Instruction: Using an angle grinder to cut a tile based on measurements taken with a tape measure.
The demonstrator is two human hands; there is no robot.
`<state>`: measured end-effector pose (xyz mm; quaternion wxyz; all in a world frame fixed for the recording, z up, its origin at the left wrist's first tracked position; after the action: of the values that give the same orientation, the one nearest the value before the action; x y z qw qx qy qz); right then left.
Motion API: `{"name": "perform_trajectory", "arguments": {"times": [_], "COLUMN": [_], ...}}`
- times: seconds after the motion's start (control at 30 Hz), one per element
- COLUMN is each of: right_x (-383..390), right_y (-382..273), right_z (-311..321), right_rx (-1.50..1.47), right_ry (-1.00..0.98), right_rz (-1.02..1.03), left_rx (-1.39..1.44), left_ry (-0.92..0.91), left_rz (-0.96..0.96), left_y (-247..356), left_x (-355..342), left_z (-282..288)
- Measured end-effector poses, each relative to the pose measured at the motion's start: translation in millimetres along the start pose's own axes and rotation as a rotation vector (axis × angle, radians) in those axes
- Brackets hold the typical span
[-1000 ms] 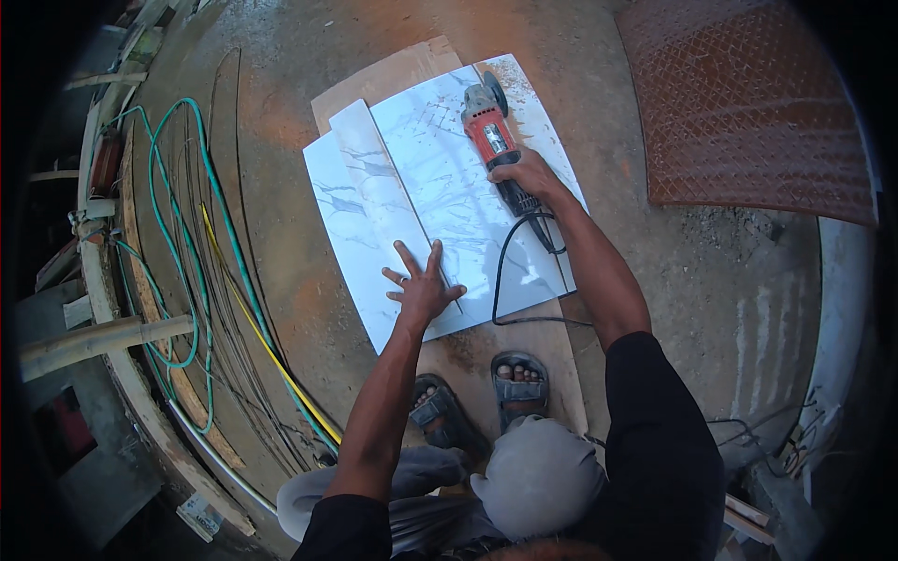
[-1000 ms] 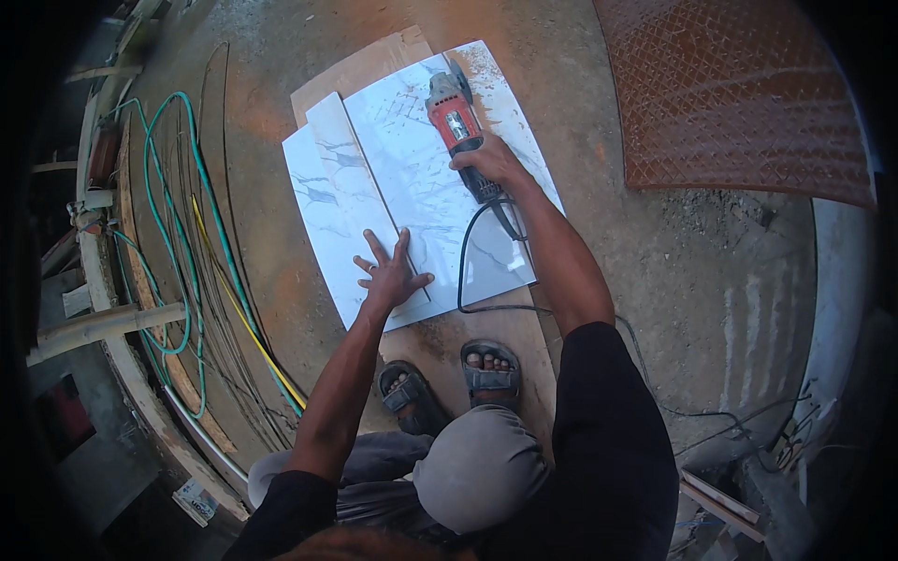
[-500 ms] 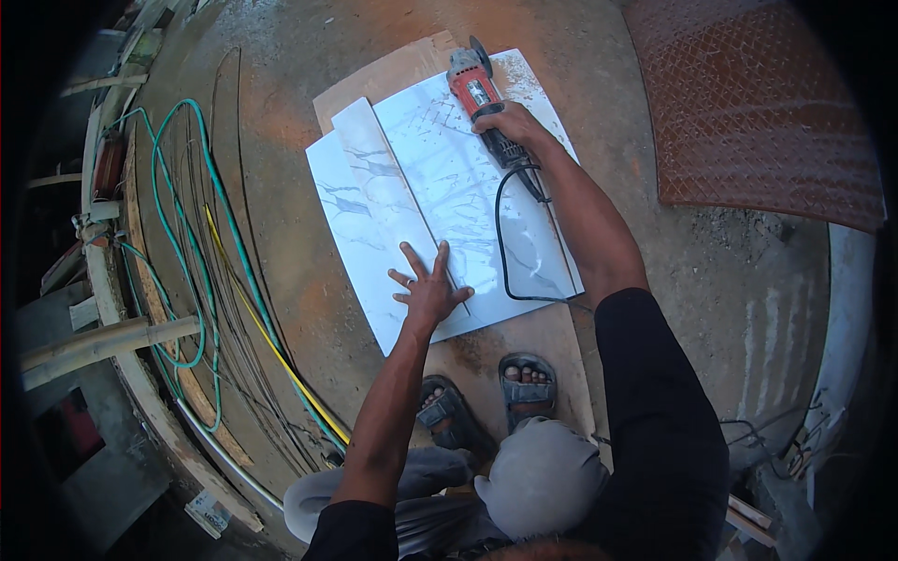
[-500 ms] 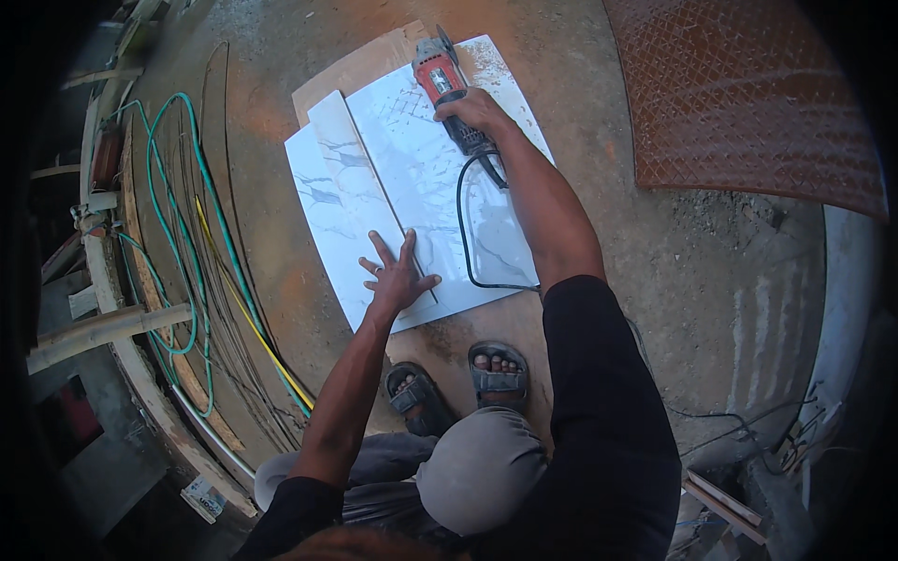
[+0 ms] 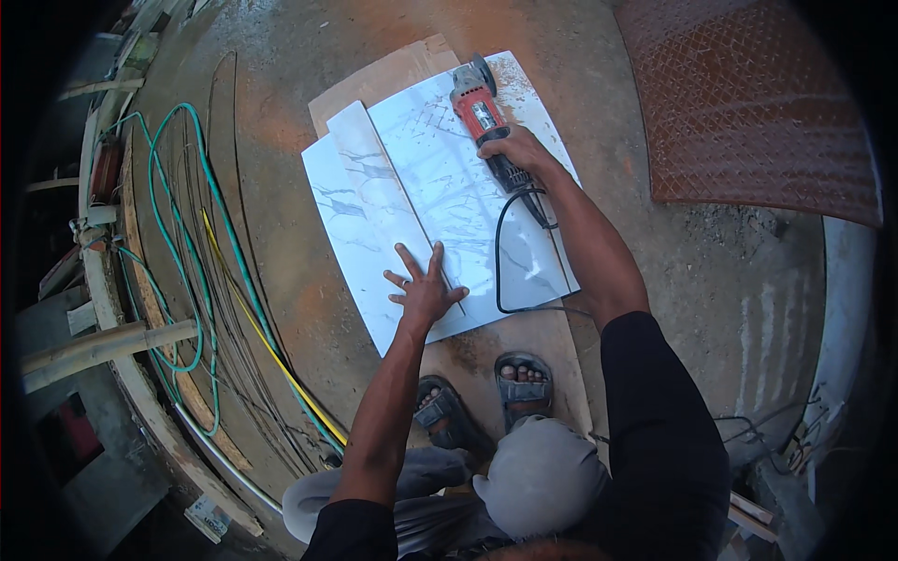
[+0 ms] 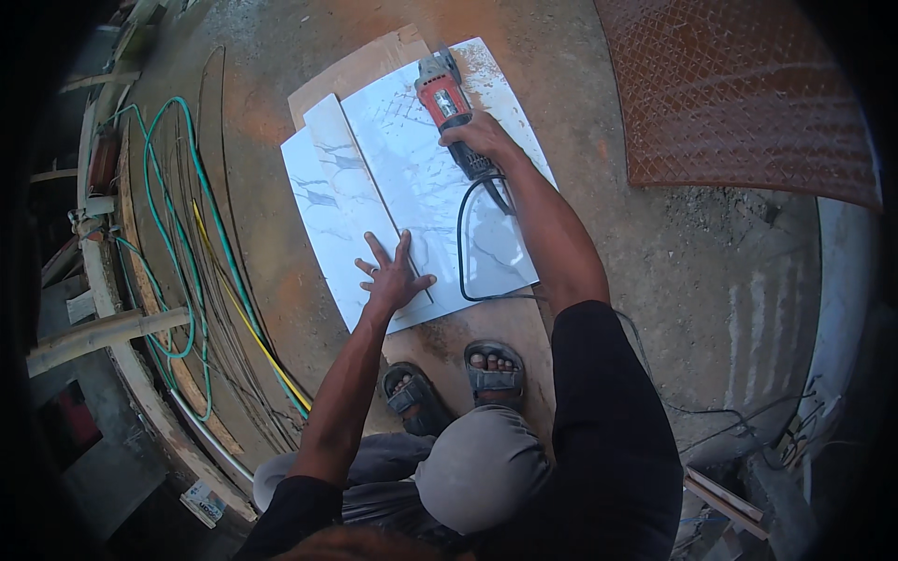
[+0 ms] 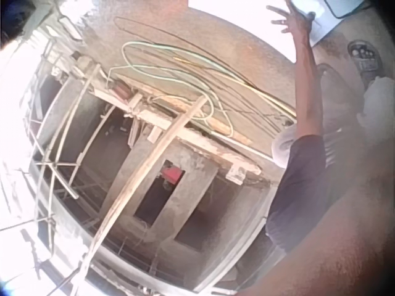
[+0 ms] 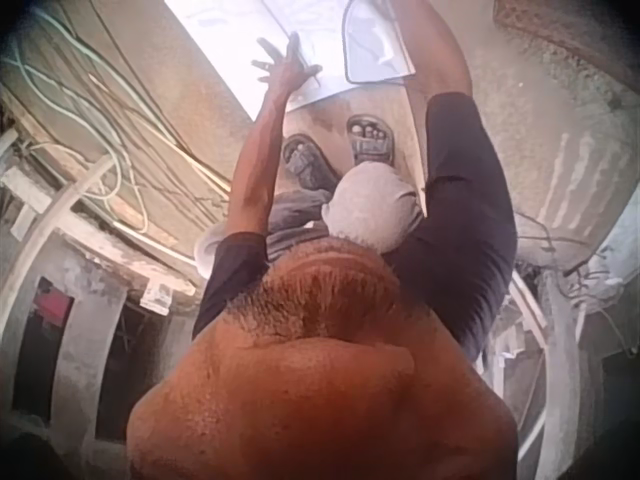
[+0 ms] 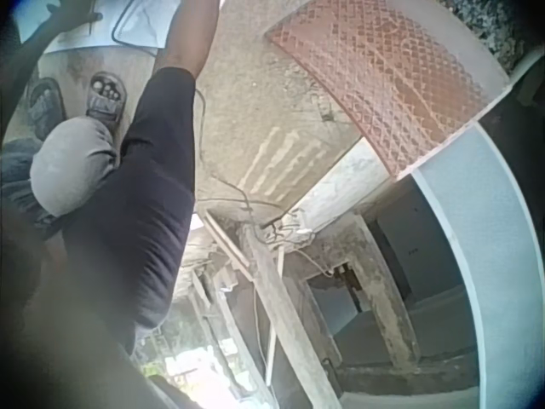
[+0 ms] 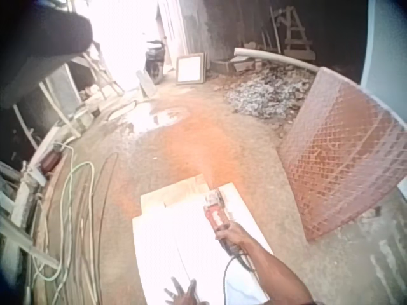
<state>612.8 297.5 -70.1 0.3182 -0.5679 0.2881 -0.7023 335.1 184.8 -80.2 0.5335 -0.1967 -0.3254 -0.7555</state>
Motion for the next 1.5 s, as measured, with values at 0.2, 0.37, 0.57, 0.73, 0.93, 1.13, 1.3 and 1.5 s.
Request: {"name": "perform_trajectory", "arguments": {"times": [0.2, 0.37, 0.57, 0.73, 0.93, 1.13, 1.3, 1.5], "right_x": [67.7, 75.3, 32.0, 7.0, -17.9, -29.0, -18.8, 12.3], "right_y": [43.5, 53.4, 22.1, -3.1, -9.2, -11.1, -7.6, -0.8], "right_z": [-3.3, -7.1, -2.9, 1.6, 2.2, 4.3, 3.2, 3.1], "right_rx": [0.011, 0.025, 0.021, 0.02, 0.004, 0.032, 0.031, 0.032], "right_ry": [0.083, 0.07, 0.015, 0.064, 0.077, 0.087, 0.082, 0.118], "right_rz": [0.027, 0.02, -0.037, 0.02, 0.02, 0.013, -0.043, 0.047], "left_rx": [-0.008, -0.007, -0.002, 0.0, -0.004, 0.005, 0.005, -0.005], "left_ry": [0.001, -0.009, -0.01, -0.022, -0.011, -0.009, -0.01, -0.011], "left_rz": [0.005, 0.008, 0.006, 0.014, 0.009, 0.007, 0.006, 0.01], "left_y": [-0.5, -0.8, -0.5, -1.4, -0.7, -0.3, -0.1, -0.4], "left_x": [-0.2, 0.5, 0.1, 0.7, 0.1, 0.9, 1.6, -0.7], "left_z": [-1.2, -1.5, -0.9, -1.9, -1.0, -0.8, -1.2, -0.1]}}
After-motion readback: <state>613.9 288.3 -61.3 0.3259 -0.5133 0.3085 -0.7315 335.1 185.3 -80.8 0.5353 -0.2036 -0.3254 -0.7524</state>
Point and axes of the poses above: each hand's wrist, its own x-axis away from the middle knuckle, its own z-axis out of the back of the hand, y = z × x, the point moved 8 cm from there along -x, towards the middle knuckle, and after that the axes turned 9 degrees about -z, right-handed, at the moved point
